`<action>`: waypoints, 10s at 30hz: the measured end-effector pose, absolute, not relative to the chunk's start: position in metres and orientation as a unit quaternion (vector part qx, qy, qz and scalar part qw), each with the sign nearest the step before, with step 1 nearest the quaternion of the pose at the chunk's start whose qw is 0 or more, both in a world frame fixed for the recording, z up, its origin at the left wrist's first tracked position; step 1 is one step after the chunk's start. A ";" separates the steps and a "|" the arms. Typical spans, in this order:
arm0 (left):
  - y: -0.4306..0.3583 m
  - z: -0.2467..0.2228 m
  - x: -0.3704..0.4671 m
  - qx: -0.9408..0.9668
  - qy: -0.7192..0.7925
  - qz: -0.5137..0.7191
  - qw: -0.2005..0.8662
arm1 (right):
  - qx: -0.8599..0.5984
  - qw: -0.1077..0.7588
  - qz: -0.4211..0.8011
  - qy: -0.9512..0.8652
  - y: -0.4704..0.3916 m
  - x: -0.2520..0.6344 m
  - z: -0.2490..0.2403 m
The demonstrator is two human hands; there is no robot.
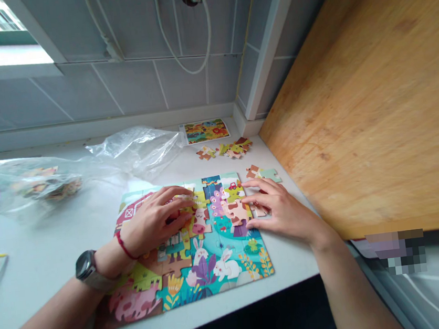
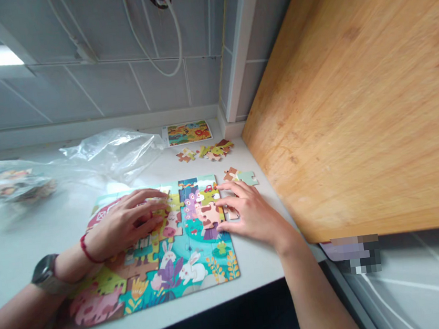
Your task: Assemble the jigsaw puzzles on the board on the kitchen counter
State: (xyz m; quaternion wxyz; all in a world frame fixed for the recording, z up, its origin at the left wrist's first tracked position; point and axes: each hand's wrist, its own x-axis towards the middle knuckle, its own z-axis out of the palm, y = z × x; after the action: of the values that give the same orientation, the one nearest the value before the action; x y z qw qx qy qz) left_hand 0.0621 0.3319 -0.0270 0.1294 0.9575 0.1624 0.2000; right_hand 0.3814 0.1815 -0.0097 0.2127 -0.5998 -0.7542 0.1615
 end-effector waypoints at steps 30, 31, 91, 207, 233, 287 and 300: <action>0.359 -0.037 0.048 0.914 0.214 0.273 0.209 | -0.455 0.231 0.210 -0.834 0.195 0.311 0.021; 0.359 -0.038 0.048 0.915 0.210 0.275 0.207 | -0.453 0.238 0.200 -0.835 0.194 0.303 0.018; 0.346 -0.031 0.053 0.938 0.184 0.238 0.173 | -0.487 0.217 0.237 -0.812 0.187 0.287 -0.005; 0.349 -0.044 0.051 0.932 0.245 0.240 0.115 | -0.634 0.468 0.307 -0.534 0.288 0.392 -0.013; 0.349 -0.035 0.050 0.946 0.246 0.181 0.105 | -0.716 0.365 0.027 -0.594 0.292 0.409 -0.057; 0.345 -0.028 0.052 0.944 0.255 0.168 0.128 | -0.505 0.425 0.225 -0.717 0.296 0.338 -0.010; 0.345 -0.032 0.051 0.945 0.255 0.169 0.118 | -0.522 0.389 0.353 -0.672 0.292 0.328 -0.011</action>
State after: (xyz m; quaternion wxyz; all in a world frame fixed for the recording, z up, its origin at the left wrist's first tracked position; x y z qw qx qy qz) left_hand 0.0509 0.3454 -0.0316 0.1184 0.9445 0.2551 0.1695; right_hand 0.3278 0.2918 -0.0111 0.3889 -0.5222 -0.6719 0.3530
